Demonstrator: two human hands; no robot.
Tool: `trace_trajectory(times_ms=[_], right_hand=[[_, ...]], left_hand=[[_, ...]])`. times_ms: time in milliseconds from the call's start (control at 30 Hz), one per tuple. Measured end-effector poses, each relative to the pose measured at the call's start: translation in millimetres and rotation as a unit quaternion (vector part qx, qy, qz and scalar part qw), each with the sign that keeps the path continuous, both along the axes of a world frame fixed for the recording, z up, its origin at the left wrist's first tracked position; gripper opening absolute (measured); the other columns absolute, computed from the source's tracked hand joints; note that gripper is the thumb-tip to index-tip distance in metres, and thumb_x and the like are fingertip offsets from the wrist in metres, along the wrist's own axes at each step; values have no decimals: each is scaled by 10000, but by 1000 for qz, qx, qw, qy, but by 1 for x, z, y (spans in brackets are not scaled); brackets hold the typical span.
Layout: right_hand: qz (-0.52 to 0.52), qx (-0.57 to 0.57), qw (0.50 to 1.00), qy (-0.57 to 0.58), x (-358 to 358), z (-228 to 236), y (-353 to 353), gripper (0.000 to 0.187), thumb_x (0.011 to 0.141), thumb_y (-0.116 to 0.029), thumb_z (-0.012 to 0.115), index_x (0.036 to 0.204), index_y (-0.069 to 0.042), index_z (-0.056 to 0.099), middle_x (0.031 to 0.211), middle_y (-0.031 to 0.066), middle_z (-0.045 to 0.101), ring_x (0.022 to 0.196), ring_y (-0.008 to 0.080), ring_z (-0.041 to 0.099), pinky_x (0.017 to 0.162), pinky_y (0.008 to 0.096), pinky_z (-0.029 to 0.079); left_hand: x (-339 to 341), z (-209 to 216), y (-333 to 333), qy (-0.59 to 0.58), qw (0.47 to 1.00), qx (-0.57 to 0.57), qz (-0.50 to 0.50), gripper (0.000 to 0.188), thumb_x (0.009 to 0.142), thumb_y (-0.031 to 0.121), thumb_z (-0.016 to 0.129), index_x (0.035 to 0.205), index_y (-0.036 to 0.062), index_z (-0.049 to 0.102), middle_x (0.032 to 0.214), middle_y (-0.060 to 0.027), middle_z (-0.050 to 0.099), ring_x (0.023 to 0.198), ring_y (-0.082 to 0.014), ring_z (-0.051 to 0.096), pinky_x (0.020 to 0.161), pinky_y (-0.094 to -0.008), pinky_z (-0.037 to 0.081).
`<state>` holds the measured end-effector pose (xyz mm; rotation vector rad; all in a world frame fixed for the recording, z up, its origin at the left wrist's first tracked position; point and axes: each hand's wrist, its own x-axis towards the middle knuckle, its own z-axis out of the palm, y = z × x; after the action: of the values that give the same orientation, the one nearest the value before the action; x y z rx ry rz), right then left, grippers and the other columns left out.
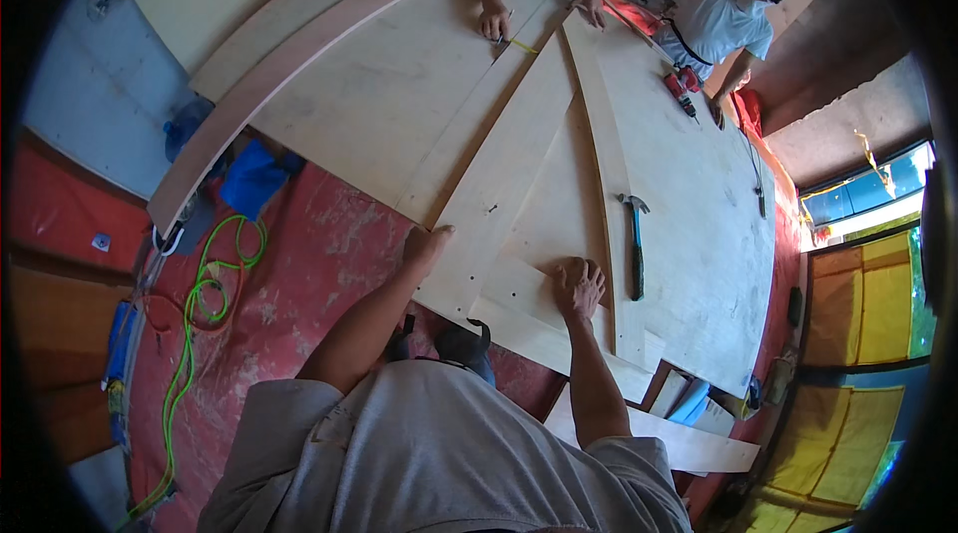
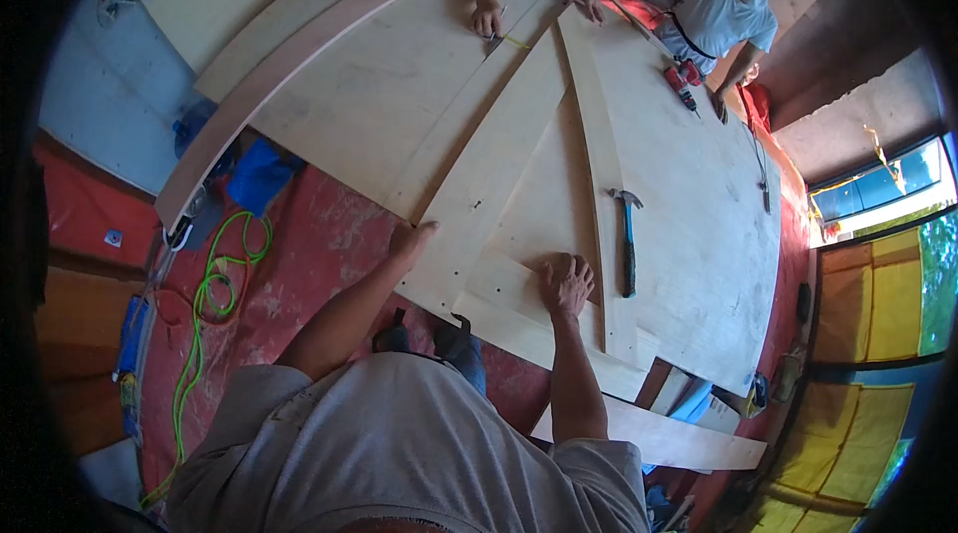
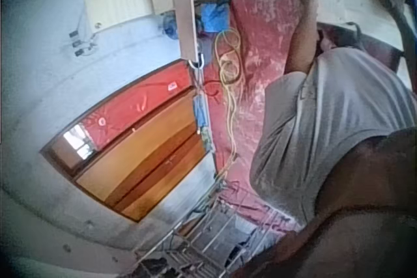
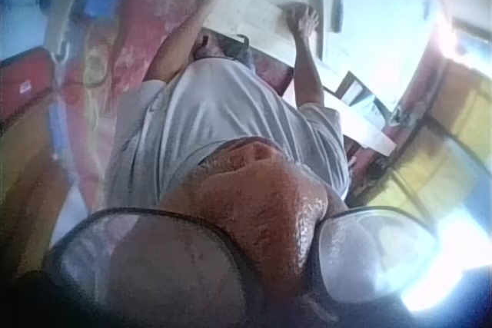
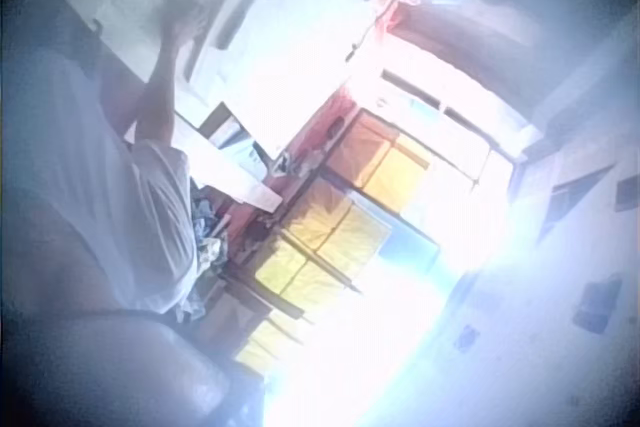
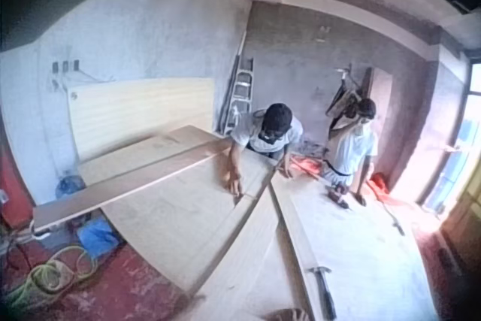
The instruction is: The person aligns wooden boards on a large wooden panel, drives screws into the wood using a power drill, and adjusts the wooden pieces while handling a hammer.
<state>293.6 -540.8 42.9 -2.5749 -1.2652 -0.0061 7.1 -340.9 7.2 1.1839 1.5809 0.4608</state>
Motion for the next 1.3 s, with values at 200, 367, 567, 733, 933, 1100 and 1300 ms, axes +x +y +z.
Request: trace_trajectory(times_ms=[200, 367, 567, 733, 933, 1100, 1300], right_hand=[[-8, -15, 1000, -1, 1, -2, -1, 536, 906, -510, 612, 1266, -117, 569, 1352, 141, 496, 1306, 368, 418, 1077, 519, 336], [-11, -10, 1000, -21, 2, -1, -7, 471, 915, -458, 624, 1254, -135, 575, 1329, 147, 507, 1268, 369, 447, 1050, 531, 357], [4, 0, 1000, -21, -2, -1, 1, 462, 913, -455, 622, 1250, -142, 578, 1327, 145, 512, 1266, 369, 448, 1051, 525, 357], [-4, -25, 1000, -5, -1, 0, 1, 526, 898, -492, 628, 1260, -114, 572, 1356, 123, 504, 1304, 353, 425, 1069, 514, 353], [-13, -32, 999, -1, -1, 0, 1, 504, 900, -472, 630, 1274, -140, 570, 1353, 128, 504, 1290, 358, 431, 1058, 514, 357], [-8, -14, 1000, -16, -2, -1, 0, 498, 892, -453, 642, 1277, -146, 570, 1357, 130, 501, 1282, 362, 440, 1055, 522, 359], [-9, -18, 1000, -7, -10, 0, 2, 487, 886, -424, 659, 1276, -146, 570, 1357, 132, 498, 1287, 360, 436, 1063, 518, 355]], left_hand=[[2, -5, -1, -10, 1000, 8, 9, 667, 772, 459, 779, 1042, -139, 659, 1077, -334, 682, 1039, -394, 689, 854, -449, 537], [8, 12, -4, 32, 999, -17, -19, 673, 772, 469, 777, 1040, -137, 659, 1072, -333, 683, 1023, -400, 692, 842, -453, 543], [0, -2, 0, 22, 1000, -6, -5, 653, 775, 487, 769, 981, -125, 676, 1021, -321, 697, 988, -410, 699, 826, -460, 547], [-1, 6, -3, 17, 1000, 10, -4, 614, 784, 486, 764, 904, -112, 685, 964, -308, 708, 963, -397, 708, 808, -469, 543], [2, 29, -2, 30, 997, -53, -49, 603, 782, 465, 771, 975, -98, 675, 952, -265, 713, 906, -332, 711, 747, -441, 530], [1, 18, -5, 29, 999, -14, -25, 637, 799, 502, 746, 938, -117, 684, 963, -326, 698, 974, -396, 709, 782, -473, 537], [-5, 8, -6, 15, 1000, -8, -2, 592, 788, 462, 774, 931, -105, 682, 921, -257, 721, 894, -323, 717, 743, -433, 540]])
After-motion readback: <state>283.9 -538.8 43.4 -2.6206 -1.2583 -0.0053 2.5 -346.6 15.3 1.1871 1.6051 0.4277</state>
